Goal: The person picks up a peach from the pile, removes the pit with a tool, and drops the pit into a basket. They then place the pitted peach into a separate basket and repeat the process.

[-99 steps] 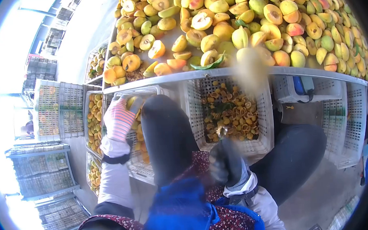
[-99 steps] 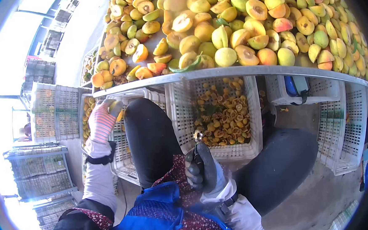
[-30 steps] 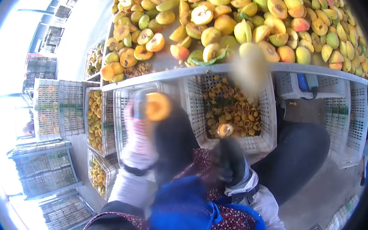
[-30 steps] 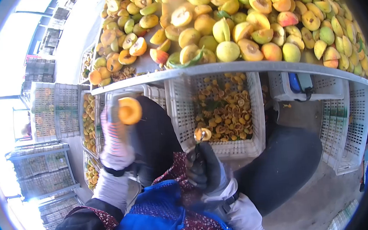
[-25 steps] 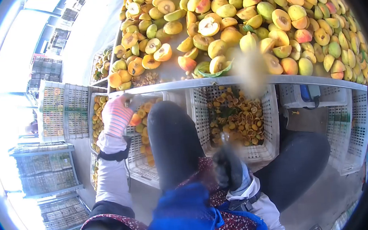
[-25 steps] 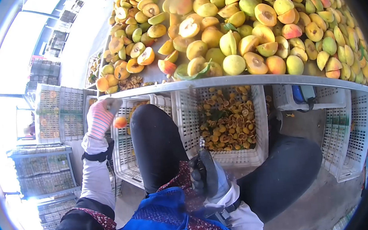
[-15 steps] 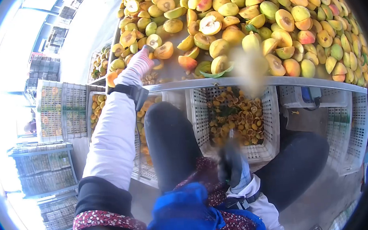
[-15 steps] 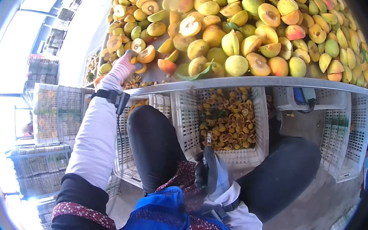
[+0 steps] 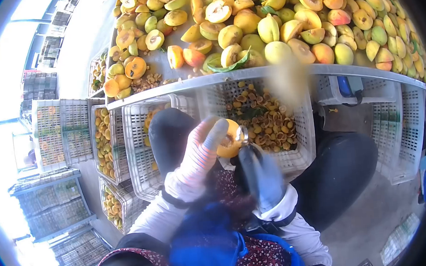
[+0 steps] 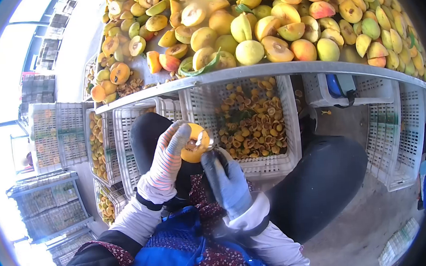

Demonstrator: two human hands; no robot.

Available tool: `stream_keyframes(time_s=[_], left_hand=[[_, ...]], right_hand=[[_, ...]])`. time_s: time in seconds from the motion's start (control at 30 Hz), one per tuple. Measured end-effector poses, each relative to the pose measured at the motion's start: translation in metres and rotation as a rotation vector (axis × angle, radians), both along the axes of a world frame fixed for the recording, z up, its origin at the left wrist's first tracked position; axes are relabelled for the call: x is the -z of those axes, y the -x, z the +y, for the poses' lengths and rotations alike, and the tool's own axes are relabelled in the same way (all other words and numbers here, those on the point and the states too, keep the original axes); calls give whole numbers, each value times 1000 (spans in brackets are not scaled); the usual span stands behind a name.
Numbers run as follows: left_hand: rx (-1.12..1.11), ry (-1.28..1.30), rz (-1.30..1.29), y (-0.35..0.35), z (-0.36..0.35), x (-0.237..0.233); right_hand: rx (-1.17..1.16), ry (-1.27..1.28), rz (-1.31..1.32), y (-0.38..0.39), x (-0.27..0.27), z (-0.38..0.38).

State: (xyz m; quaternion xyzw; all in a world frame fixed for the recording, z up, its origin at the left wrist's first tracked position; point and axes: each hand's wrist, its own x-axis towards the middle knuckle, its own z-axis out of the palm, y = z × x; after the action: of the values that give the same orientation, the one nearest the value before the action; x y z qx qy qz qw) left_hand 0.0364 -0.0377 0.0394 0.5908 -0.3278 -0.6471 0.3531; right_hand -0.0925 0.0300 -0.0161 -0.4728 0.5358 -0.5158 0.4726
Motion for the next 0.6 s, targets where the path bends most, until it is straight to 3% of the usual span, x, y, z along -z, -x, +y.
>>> stream_keyframes(time_s=[0.1,0.2,0.3,0.4,0.47,0.53,0.6], left_hand=[[-87,101,-9,15,11,8],[-67,130,-38,25,14,6],[-77,204,-54,36,18,7],[-65,254,-48,43,23,9],[-30,279,-95,47,23,12],[-6,304,-55,52,23,12],[7,327,-35,54,22,13]], right_hand=[[-152,22,369,16,-14,10],[-245,-148,315,20,-15,13],[-148,-105,246,19,-14,17],[-24,79,409,14,-4,25],[27,337,707,17,0,27],[-129,34,361,27,-15,28],[-174,5,248,29,-18,28]])
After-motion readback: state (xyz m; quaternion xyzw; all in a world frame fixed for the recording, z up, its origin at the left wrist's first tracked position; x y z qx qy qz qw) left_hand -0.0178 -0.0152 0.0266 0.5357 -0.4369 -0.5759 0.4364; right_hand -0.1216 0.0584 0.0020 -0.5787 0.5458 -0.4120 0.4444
